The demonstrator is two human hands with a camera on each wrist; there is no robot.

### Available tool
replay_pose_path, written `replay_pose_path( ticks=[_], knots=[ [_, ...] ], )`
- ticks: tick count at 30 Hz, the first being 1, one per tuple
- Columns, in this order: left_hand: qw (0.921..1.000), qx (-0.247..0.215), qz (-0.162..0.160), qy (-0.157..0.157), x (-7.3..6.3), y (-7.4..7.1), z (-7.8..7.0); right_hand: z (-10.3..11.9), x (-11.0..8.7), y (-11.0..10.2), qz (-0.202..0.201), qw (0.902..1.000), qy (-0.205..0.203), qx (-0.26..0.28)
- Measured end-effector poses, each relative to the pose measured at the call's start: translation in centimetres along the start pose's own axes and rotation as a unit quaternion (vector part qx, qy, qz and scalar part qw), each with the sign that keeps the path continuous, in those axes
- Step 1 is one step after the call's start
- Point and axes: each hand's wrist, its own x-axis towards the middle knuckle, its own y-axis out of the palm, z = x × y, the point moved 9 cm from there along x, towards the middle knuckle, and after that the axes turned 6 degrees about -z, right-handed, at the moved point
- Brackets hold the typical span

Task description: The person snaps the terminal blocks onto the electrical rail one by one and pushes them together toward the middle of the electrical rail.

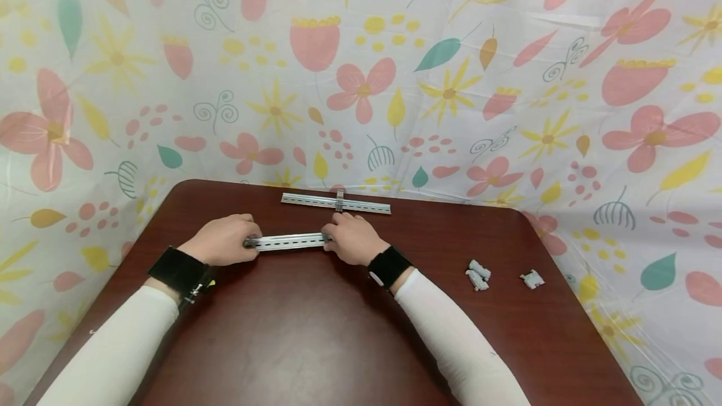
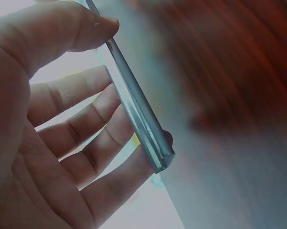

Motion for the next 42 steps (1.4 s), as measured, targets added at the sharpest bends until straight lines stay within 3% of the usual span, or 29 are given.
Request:
replay_pose_path(
  ticks=[8,15,24,42],
  knots=[
    [0.9995,-0.011,0.005,0.029,2.4,1.2,-3.6,-2.4,-4.2,-0.2,0.011,0.9993,0.035,0.005],
    [0.9982,-0.022,0.003,0.057,3.1,2.0,-5.7,-3.1,-6.9,-0.6,-0.007,0.9992,0.032,0.021],
    [0.9975,-0.021,0.009,0.067,2.5,2.9,-7.0,-2.9,-8.9,-1.0,-0.016,0.999,0.023,0.033],
    [0.9944,-0.013,-0.023,0.102,0.5,2.8,-8.6,-1.8,-11.7,-1.3,-0.033,0.9976,0.009,0.061]
  ],
)
